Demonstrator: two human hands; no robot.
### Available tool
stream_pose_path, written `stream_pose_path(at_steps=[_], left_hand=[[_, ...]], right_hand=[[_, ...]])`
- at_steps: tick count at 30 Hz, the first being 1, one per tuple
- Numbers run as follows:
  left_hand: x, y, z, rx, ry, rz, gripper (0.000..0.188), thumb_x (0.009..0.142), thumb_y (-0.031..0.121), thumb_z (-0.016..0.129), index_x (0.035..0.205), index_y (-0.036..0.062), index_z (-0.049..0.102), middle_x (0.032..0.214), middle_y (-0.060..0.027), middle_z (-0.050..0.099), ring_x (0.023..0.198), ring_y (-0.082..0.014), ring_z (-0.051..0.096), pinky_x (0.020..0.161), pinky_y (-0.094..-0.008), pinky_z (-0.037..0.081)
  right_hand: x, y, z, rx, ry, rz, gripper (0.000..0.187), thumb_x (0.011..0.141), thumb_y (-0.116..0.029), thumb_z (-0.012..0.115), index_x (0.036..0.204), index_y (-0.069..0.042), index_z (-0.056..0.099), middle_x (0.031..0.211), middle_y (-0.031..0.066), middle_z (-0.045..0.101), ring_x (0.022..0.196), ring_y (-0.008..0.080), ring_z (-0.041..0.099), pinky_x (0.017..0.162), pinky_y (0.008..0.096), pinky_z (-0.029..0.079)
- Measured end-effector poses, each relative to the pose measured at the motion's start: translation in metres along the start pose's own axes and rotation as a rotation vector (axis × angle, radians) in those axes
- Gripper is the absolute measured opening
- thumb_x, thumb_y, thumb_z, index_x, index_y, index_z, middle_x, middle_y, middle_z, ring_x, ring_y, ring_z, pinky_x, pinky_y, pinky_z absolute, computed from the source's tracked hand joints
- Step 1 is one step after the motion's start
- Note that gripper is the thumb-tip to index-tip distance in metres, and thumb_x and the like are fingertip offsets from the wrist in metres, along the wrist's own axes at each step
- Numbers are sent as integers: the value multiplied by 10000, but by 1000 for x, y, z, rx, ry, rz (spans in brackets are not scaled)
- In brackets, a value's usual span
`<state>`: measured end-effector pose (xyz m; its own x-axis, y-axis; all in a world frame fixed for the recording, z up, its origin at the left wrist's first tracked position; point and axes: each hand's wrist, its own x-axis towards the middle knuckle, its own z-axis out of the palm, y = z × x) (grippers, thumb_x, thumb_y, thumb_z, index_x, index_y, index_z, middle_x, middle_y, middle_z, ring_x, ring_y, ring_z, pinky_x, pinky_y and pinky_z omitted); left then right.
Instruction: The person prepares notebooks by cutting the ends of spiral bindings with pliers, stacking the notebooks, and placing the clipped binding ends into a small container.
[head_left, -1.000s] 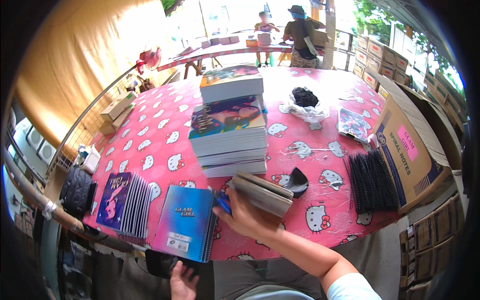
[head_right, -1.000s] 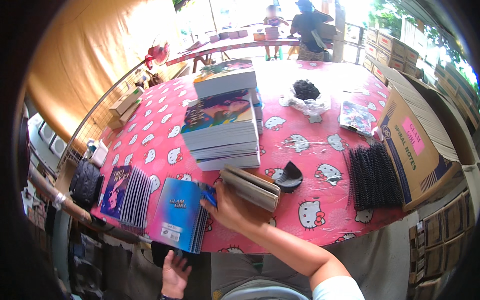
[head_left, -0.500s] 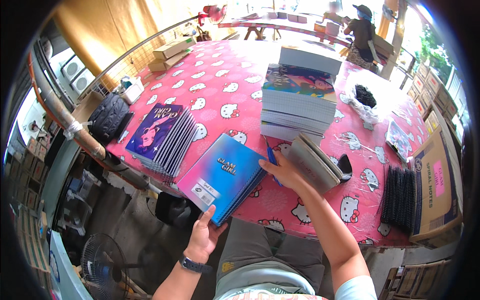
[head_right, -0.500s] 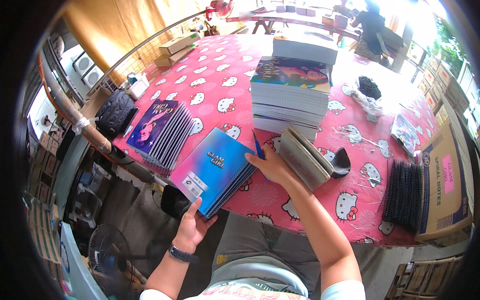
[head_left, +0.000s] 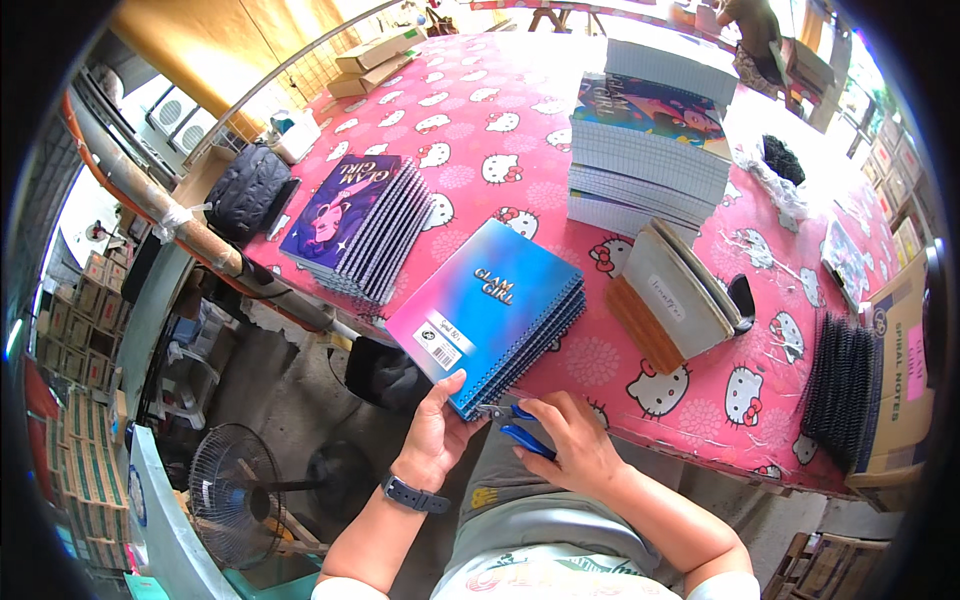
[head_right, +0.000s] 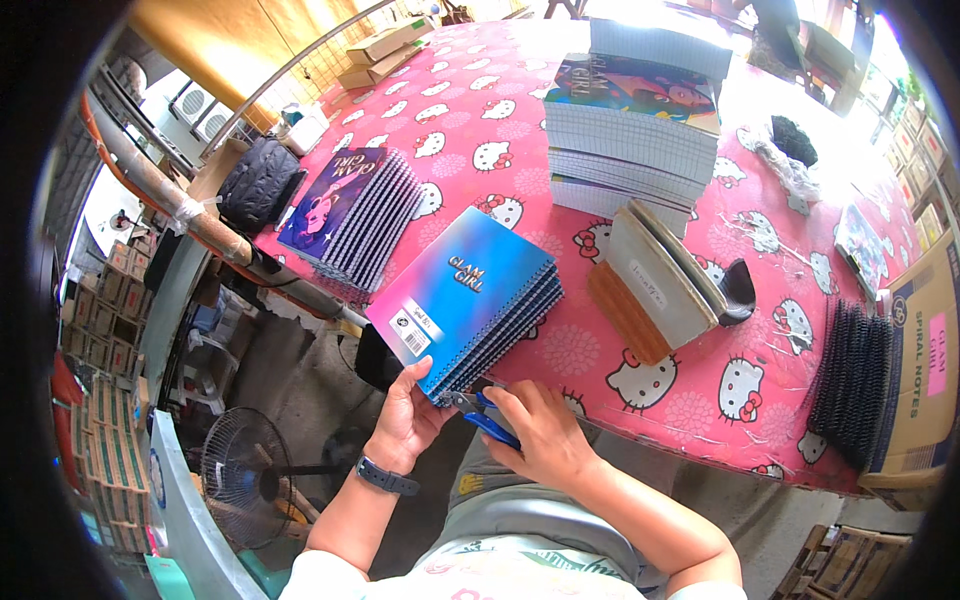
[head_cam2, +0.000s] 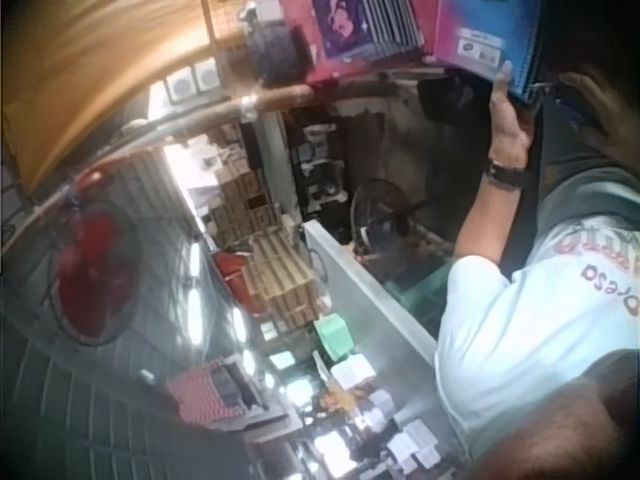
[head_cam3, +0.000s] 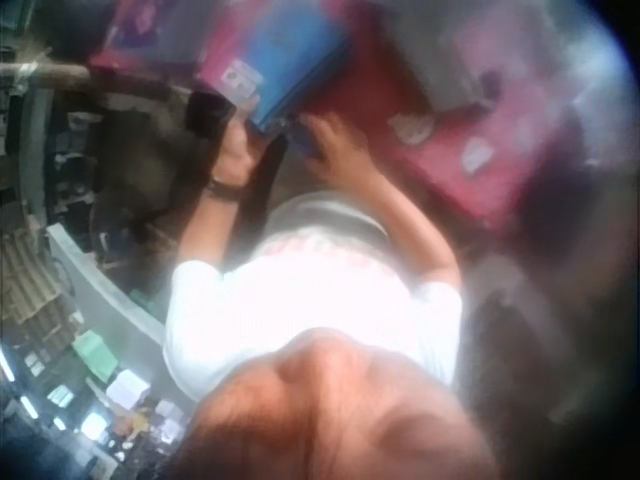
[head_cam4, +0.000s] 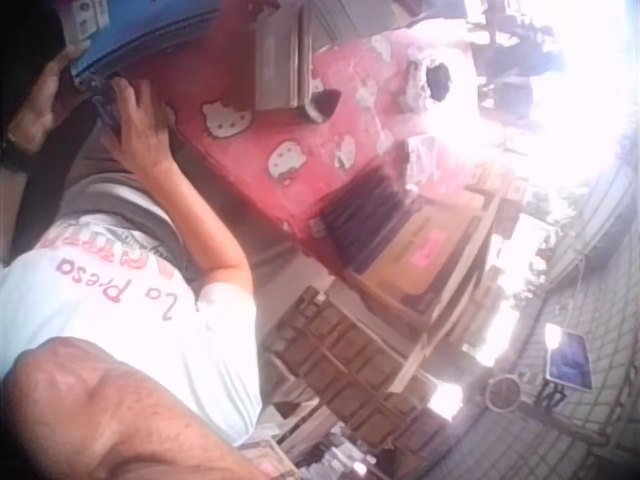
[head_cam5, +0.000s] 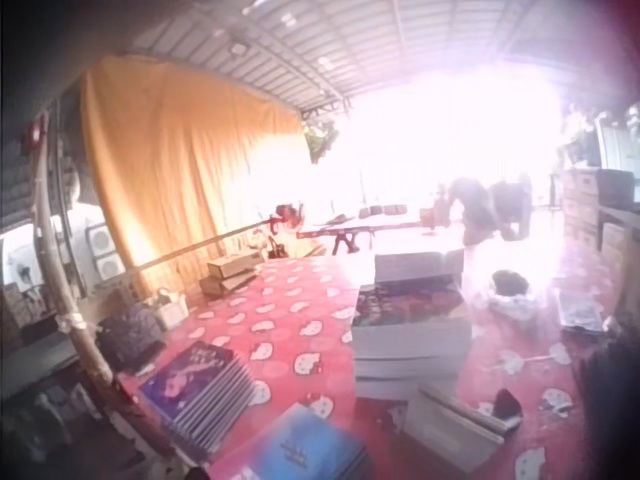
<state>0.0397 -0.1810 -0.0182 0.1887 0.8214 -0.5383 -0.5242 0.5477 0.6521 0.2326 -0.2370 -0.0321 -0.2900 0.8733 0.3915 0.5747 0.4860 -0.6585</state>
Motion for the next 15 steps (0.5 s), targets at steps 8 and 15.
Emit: stream_pose_path(at_steps=[8,15], left_hand=[[0,0,0,-17,-17,3,435,847,258,646,1197,42,506,1089,-78,616,952,-174,613,843,-337,510],[4,-6,-10,10,0,15,448,838,258,650,1199,32,512,1077,-110,638,946,-230,634,834,-392,527]], right_hand=[[5,-1,10,-108,11,-75,546,718,-164,720,1194,-27,491,1002,135,542,862,289,557,733,379,460],[-4,-4,16,717,-209,445,497,783,-232,705,1185,-27,497,982,157,589,874,288,604,746,384,476]])
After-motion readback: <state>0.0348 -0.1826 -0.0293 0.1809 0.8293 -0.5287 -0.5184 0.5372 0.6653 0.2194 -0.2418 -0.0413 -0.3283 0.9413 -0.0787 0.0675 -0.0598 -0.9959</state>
